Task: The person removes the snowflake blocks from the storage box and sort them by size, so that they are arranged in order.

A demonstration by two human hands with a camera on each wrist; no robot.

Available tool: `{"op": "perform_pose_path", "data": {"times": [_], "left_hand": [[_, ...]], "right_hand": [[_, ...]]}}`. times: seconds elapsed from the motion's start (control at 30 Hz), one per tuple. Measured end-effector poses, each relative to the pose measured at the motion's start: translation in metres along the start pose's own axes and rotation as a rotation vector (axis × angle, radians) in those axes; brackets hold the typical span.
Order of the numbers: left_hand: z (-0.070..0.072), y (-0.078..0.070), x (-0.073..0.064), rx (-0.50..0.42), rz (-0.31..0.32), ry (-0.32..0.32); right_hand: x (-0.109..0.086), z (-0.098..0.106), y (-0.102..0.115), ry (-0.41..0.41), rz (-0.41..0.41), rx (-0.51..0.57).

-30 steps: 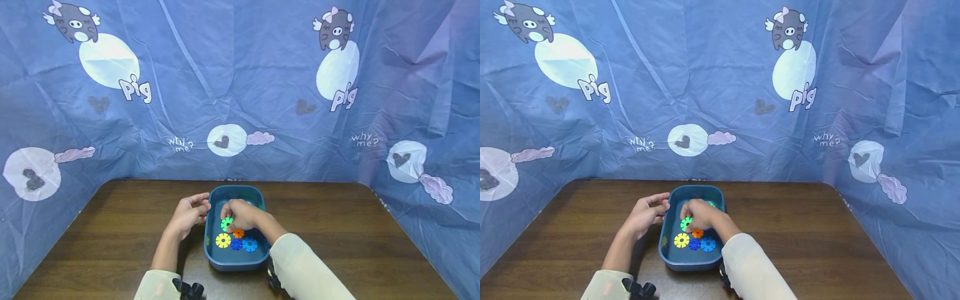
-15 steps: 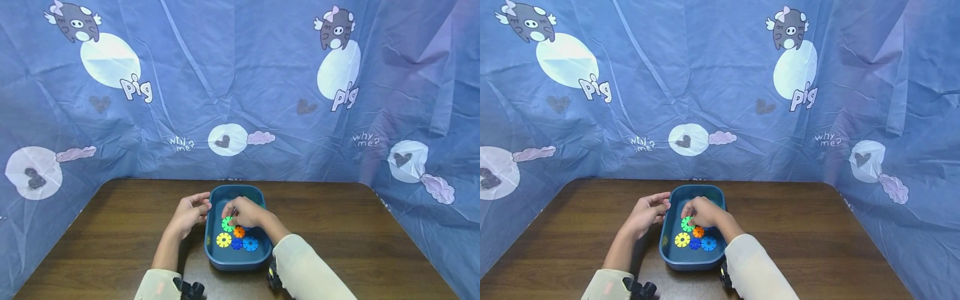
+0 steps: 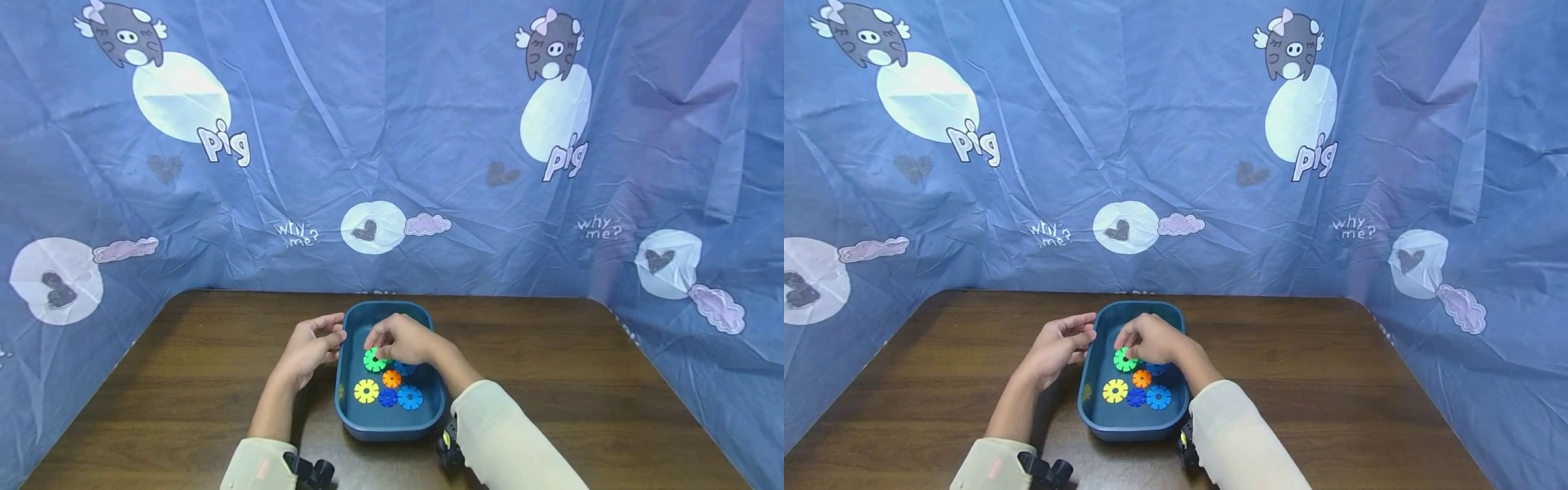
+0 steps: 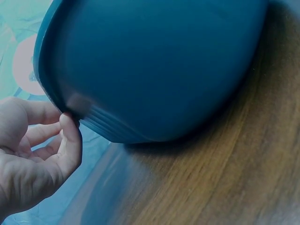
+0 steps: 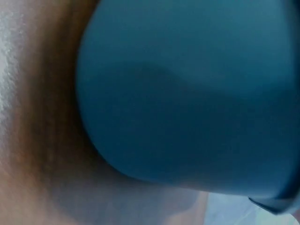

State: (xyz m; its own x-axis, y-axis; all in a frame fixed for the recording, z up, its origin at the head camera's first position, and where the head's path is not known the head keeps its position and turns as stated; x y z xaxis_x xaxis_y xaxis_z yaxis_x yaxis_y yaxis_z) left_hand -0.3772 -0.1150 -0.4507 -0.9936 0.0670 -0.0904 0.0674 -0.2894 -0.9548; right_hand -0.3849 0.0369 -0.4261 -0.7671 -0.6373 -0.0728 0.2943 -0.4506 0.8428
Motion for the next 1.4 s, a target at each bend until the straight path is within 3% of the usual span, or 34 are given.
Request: {"op": "perform_pose_path", "data": {"times": [0.3,0.63,0.9,1.1,1.4], "left_hand": [[0.0,0.002,0.0,-0.007,0.013,0.001],[0.0,0.004,0.0,-0.014,0.021,-0.014],[-0.001,0.006,0.0,-0.013,0.034,0.0],[-0.001,0.007,0.0,-0.021,0.04,-0.003],[0.001,0.007,0.001,-0.034,0.034,-0.005]], "right_hand": [[-0.007,0.023,0.014,-0.023,0.062,0.013],[-0.018,0.064,0.012,-0.146,0.064,0.083],[-0.033,0.096,0.002,-0.228,0.038,0.166],[-0.042,0.122,-0.007,-0.301,0.075,0.193],[-0.06,0.151,-0.043,-0.436,0.046,0.22]]}}
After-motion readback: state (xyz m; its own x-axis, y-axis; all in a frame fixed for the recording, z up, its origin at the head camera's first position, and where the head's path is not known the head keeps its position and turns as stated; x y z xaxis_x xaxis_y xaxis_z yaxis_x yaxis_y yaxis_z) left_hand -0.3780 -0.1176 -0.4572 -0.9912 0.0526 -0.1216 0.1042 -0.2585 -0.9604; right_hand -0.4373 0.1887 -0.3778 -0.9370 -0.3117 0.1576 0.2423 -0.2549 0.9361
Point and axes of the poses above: each hand's wrist, its own x-axis towards the middle knuckle, its own z-axis out of the back of the hand, y = z × x, the point moved 10 cm from there along x, towards the middle knuckle, and after that the axes turned 14 degrees about x, right-handed, at the moved point
